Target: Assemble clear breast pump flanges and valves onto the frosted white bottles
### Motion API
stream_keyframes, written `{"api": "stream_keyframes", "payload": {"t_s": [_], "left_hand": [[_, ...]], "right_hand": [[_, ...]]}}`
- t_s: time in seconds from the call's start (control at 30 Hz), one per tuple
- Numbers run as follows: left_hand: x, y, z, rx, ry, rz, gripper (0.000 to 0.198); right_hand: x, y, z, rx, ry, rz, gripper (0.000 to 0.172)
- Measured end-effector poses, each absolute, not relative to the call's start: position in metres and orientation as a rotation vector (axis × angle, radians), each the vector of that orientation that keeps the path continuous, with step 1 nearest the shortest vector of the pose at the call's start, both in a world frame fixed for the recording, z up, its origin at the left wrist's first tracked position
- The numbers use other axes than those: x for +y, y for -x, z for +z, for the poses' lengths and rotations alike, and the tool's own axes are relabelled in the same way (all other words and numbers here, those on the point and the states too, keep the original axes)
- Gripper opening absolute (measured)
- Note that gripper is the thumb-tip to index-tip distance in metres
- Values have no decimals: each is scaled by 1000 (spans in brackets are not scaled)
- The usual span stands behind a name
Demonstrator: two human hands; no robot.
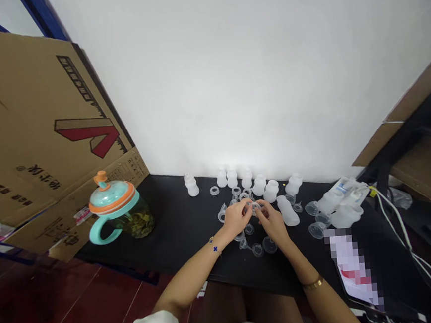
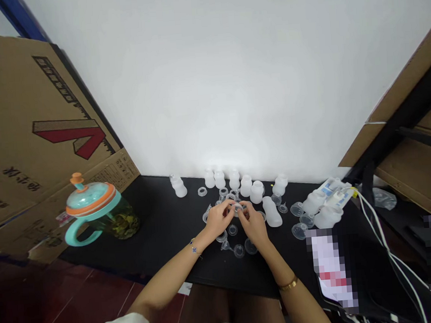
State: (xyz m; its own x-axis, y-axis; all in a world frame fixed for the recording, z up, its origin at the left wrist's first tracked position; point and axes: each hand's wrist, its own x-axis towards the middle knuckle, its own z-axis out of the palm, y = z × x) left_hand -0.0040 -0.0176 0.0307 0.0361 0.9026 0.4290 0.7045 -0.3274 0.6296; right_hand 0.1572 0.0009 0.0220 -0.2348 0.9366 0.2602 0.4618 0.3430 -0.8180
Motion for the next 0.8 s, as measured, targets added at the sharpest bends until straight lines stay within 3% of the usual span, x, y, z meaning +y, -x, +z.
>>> {"api": "stream_keyframes", "payload": {"t_s": [0.8], "left_hand": [[-17,3,28,1657,-2074,1111,18]], "right_hand": [[-1,-156,23,-1838,1156,817,32]]}}
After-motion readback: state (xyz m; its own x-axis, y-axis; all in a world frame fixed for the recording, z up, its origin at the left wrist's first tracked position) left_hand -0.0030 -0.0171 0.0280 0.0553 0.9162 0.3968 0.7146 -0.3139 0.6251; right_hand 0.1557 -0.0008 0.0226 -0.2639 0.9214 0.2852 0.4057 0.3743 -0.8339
